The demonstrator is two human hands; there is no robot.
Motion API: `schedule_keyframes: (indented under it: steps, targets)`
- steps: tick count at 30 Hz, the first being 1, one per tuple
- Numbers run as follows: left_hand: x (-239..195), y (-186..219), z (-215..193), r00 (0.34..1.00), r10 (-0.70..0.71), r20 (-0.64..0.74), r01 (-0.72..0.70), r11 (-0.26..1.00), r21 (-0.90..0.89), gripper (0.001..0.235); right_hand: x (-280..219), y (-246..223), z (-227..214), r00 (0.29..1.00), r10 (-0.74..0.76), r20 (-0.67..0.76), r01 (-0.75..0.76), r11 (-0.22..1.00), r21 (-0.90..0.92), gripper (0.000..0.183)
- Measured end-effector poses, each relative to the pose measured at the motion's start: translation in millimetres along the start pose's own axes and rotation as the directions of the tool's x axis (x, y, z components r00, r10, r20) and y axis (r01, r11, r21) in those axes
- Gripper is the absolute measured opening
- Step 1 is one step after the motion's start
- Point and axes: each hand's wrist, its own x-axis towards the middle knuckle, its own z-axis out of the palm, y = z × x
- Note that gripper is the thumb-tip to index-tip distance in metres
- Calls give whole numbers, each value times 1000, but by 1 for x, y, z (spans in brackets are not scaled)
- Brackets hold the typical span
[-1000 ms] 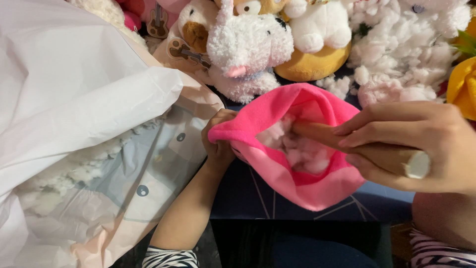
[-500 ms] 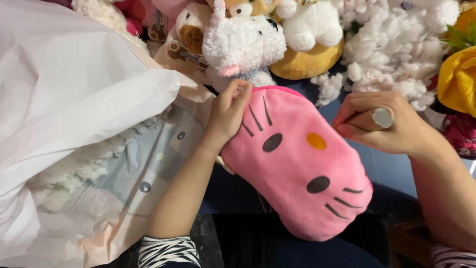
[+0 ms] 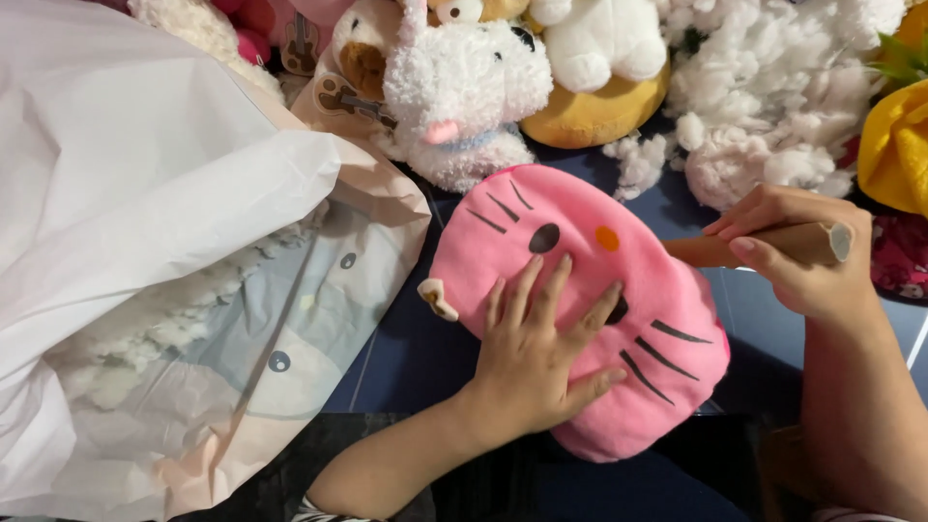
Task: Stuffing a pink plushie shell with white fiberfill using hands and a wooden stick to distribute the material.
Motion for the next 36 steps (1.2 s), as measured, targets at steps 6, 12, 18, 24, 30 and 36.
schedule_keyframes:
  steps: [6,12,18,24,30,36]
  targets:
    - [27,-36,41,963,169,208,-165,986,-38,69,-13,42,-17,982,114,-149,-91,984,151,14]
    - [47,-91,59,853,516,75,-506,854,-121,59,-14,69,-25,933,267,-240,-161,909,385,10]
    - [54,-96,-9,845,522,-117,-534,833,-142,65,-9,65,-22,894,330,-303,-160,867,471,9]
    - [25,-17,-34,959,187,-212,-238,939,-250,41,-10,59,-9,912,330,-242,-186,862,472,11]
    - [17,-1,9,979,200,42,-202,977,64,64,-8,45,15,958,254,-134,-189,910,368,21]
    - [30,-12,34,967,175,183,-190,979,68,51,-7,37,15,971,209,-117,-171,947,273,22]
